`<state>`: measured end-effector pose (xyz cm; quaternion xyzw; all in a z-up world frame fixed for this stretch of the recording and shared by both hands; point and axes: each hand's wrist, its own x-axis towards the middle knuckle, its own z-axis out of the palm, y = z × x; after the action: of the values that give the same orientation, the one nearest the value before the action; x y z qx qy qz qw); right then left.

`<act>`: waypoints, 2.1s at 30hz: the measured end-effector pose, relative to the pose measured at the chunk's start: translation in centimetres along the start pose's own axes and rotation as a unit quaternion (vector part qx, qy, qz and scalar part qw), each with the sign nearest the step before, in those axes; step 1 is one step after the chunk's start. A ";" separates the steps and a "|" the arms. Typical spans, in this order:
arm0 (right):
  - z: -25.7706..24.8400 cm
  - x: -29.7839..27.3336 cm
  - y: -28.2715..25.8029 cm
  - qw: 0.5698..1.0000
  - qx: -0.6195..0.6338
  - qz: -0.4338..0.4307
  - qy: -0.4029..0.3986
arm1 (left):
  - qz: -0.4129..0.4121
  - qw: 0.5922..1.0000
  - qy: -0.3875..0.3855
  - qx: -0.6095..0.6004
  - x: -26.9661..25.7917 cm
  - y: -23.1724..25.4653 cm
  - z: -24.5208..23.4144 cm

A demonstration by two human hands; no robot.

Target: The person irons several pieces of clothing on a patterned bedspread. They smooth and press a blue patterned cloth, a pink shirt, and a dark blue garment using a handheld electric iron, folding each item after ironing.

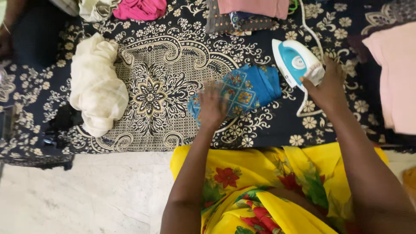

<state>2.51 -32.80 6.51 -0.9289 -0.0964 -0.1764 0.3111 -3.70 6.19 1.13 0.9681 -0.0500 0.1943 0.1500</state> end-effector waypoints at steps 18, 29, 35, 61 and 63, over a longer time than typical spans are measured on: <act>3.2 4.5 -2.8 0.986 0.155 0.005 0.062 | -0.064 0.976 -0.204 0.031 1.2 1.6 2.1; 8.5 -2.0 -14.6 0.986 0.059 -0.021 -0.154 | -0.167 0.936 -0.299 0.077 1.6 0.0 -0.9; 7.8 -1.1 -10.6 0.981 0.107 0.060 -0.148 | -0.191 0.927 -0.319 0.043 2.0 -0.1 -1.8; 6.8 -3.8 -12.5 0.970 0.110 0.033 -0.212 | -0.201 0.897 -0.387 0.072 1.9 -1.1 -2.4; 6.4 -2.7 -11.7 0.965 0.132 0.072 -0.213 | -0.202 0.899 -0.382 0.066 1.7 -1.1 -2.3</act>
<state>-1.66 -19.86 7.10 -0.9003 -0.1155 0.0626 0.4150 -2.84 7.90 3.51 0.9649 0.1060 -0.2222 0.0909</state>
